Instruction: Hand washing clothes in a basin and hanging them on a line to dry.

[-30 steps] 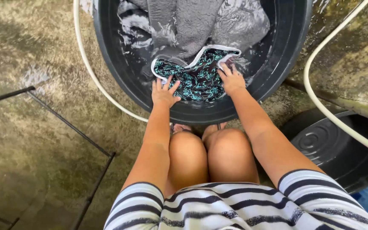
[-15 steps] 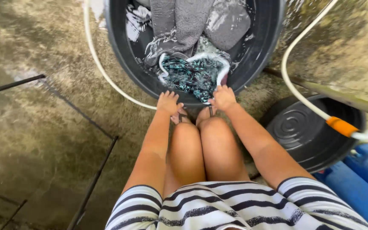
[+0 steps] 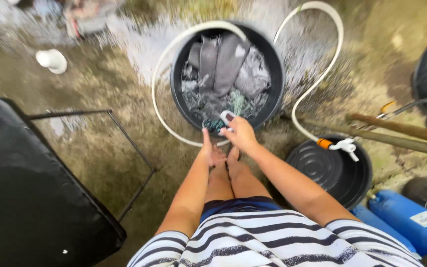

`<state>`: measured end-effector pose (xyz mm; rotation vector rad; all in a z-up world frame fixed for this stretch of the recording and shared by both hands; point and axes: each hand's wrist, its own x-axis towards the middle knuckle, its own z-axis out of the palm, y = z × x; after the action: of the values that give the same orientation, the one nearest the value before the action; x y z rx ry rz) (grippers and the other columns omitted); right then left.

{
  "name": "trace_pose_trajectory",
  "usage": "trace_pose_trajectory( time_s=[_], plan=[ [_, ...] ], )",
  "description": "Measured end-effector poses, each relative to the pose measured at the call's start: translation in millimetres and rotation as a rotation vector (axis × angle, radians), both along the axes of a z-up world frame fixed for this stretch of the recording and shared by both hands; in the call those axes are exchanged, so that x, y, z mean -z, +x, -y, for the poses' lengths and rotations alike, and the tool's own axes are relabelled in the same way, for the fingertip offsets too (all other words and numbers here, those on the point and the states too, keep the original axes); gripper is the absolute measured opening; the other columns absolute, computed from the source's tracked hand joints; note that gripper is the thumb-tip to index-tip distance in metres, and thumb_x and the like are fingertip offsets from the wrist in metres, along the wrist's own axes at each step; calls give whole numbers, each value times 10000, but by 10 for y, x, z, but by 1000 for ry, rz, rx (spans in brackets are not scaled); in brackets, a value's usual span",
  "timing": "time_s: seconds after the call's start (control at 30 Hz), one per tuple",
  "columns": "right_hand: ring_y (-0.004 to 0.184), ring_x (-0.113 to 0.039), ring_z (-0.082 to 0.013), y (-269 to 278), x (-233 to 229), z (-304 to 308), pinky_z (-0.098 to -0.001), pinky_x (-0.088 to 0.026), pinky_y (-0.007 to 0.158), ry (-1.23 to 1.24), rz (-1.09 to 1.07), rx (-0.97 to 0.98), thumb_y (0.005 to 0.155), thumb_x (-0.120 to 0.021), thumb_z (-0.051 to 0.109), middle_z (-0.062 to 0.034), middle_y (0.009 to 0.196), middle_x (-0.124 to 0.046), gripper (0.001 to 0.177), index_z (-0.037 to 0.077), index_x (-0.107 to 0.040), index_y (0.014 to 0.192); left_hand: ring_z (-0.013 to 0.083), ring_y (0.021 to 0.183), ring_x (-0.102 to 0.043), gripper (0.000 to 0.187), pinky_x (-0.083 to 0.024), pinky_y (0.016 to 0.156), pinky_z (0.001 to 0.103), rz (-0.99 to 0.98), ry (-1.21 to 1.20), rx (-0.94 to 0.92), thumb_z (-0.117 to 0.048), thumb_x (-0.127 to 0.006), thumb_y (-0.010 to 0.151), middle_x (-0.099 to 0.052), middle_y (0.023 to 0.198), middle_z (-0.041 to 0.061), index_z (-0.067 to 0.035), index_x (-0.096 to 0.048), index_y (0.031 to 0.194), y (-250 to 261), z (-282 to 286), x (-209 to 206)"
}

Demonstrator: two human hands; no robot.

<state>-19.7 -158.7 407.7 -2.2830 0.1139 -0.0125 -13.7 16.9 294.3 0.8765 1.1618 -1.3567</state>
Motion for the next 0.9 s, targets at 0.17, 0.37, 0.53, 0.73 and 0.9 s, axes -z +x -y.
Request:
trace_pose_trajectory(
  time_s=[0.17, 0.37, 0.53, 0.73, 0.9],
  plan=[
    [801, -600, -242, -225, -1311, 60, -351, -481, 713, 253, -115, 69, 896, -750, 255, -100, 860, -580, 259, 19, -759, 1003, 470, 1452, -360, 1186, -323, 1126, 641, 138, -268, -583, -986, -253, 743, -323, 1583, 231, -133, -223, 1566, 286, 143, -1481],
    [948, -587, -155, -880, -1394, 511, -291, -463, 833, 605, -173, 84, 917, -725, 215, -33, 1015, -616, 245, -9, -749, 1011, 331, 1120, -663, 574, -528, 1006, 530, 540, -484, -902, -545, -435, 1021, -691, 1247, 121, -97, -659, 1300, 909, 329, -1279],
    [1108, -592, -185, -1170, -361, 865, -317, -450, 981, 828, -534, 257, 894, -743, 230, -90, 1191, -663, 394, 15, -737, 1224, 314, 1018, -712, 452, -563, 949, 518, 483, -511, -775, -437, -486, 981, -739, 1107, 118, -80, -706, 1148, 1103, 482, -1222],
    [1442, -401, -233, -156, -436, 878, -442, -335, 1137, 944, -305, 538, 886, -689, 430, -98, 1631, -364, 873, 118, -292, 1599, 272, 1145, -645, 580, -511, 1022, 471, 780, -281, -188, -272, -712, 866, -639, 1308, 118, -217, -480, 1395, 996, 629, -2091],
    [1358, -490, -284, 599, -917, 673, -499, -371, 1145, 1355, -525, 581, 872, -639, 417, -73, 1563, -429, 824, 310, -205, 1564, 238, 1437, -438, 766, -353, 1149, 347, 1221, -424, 218, -384, -670, 990, -482, 1549, 68, -104, -351, 1628, 740, 667, -2110]
  ],
)
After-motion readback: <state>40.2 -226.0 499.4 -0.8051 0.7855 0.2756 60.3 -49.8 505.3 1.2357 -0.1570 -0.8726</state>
